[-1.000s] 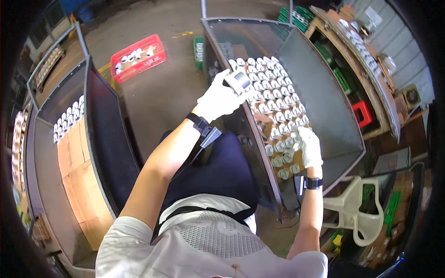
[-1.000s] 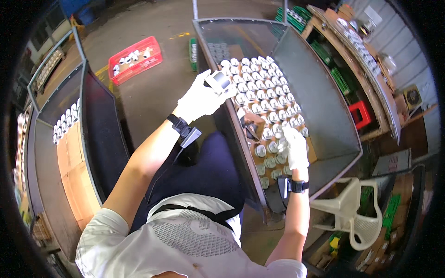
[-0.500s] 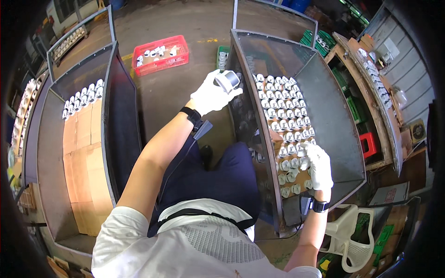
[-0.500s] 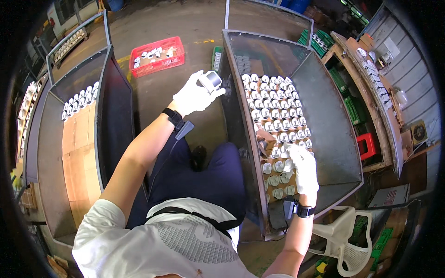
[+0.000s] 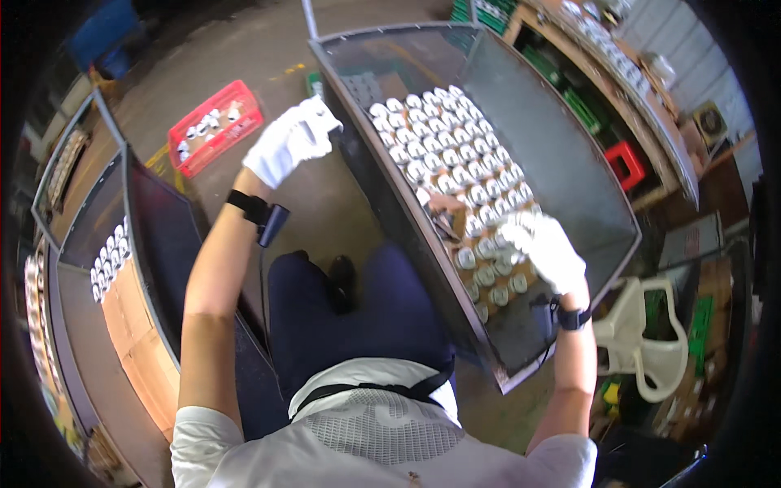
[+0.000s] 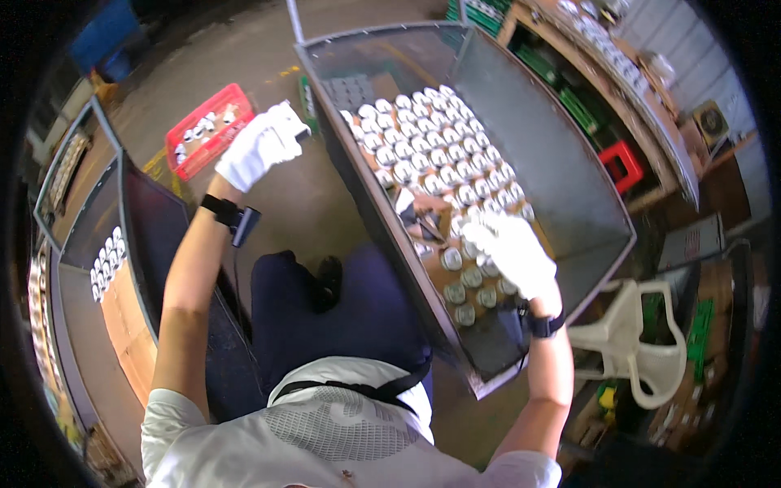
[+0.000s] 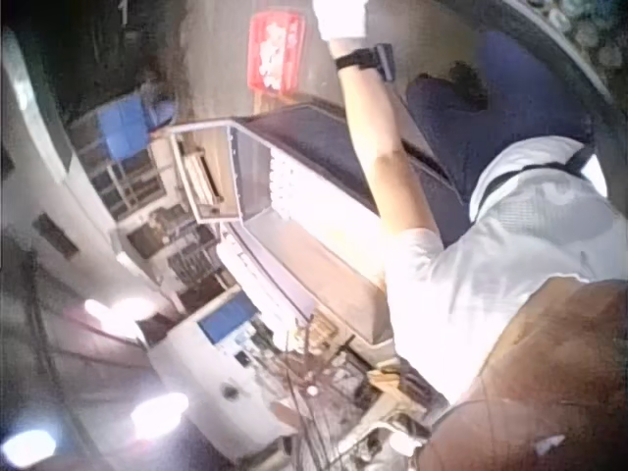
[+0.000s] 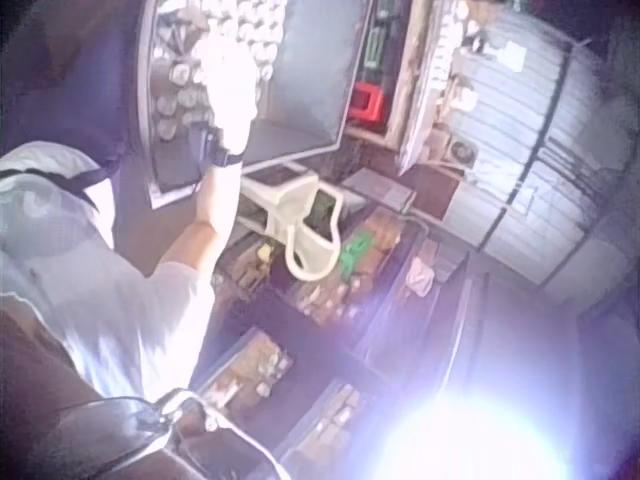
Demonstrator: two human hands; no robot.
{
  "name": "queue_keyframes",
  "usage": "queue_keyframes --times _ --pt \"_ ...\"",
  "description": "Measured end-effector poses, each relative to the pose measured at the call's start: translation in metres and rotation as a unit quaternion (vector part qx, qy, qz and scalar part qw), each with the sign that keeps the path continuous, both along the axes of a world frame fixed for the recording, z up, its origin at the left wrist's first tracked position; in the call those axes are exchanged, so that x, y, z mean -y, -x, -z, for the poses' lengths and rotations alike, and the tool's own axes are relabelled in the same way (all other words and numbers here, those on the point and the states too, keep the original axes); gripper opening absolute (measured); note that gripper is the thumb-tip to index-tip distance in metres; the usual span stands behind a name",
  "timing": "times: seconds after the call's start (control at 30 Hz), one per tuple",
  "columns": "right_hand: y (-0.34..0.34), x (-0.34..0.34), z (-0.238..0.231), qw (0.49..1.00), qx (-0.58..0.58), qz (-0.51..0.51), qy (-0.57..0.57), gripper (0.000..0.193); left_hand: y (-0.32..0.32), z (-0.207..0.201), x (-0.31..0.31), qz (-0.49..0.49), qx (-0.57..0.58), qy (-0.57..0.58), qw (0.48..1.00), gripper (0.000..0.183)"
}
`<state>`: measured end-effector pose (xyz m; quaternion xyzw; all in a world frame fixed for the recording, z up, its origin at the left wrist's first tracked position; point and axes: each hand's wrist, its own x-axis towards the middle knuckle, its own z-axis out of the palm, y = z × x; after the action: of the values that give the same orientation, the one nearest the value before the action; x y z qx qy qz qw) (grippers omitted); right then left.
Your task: The recorder is inspecting metal cylindrical components in a large bin and marking them with a marker.
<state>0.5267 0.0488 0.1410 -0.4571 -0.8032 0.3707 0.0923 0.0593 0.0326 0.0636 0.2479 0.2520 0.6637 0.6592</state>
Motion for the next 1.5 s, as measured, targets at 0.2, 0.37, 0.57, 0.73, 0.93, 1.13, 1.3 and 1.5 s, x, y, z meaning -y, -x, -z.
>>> queue_keyframes --times 0.2,0.37,0.57,0.73,0.93,1.13,1.3,1.5 --pt "-0.007 -0.037 -0.033 0.996 -0.041 -0.003 -0.074 0.029 -0.01 -0.042 -0.055 -0.023 -0.273 -0.066 0.959 0.053" --pt "-0.003 -0.06 -0.073 0.995 -0.062 0.046 -0.063 0.035 -0.061 -0.084 -0.064 -0.067 -0.401 -0.174 0.897 0.066" --pt "0.045 -0.104 -0.047 0.949 -0.277 -0.133 -0.071 0.057 -0.108 -0.052 -0.103 0.116 -0.286 -0.252 0.917 0.051" --pt "0.083 -0.141 0.026 0.906 -0.308 -0.151 -0.246 0.048 -0.12 -0.004 -0.123 0.044 -0.518 -0.305 0.798 0.059" --pt "0.081 -0.187 0.1 0.953 -0.291 -0.071 -0.046 0.044 -0.116 0.021 -0.138 0.08 -0.528 -0.179 0.826 0.06" --pt "0.073 -0.216 0.144 0.919 -0.342 -0.039 0.194 0.04 -0.126 0.056 -0.146 0.175 -0.248 -0.179 0.936 0.065" --pt "0.1 -0.247 0.142 0.983 -0.095 -0.134 0.087 0.033 -0.141 0.085 -0.137 0.122 -0.359 -0.003 0.925 0.081" --pt "0.142 -0.287 0.212 0.928 -0.131 0.037 0.347 0.027 -0.164 0.078 -0.122 -0.033 -0.735 -0.209 0.644 0.036"
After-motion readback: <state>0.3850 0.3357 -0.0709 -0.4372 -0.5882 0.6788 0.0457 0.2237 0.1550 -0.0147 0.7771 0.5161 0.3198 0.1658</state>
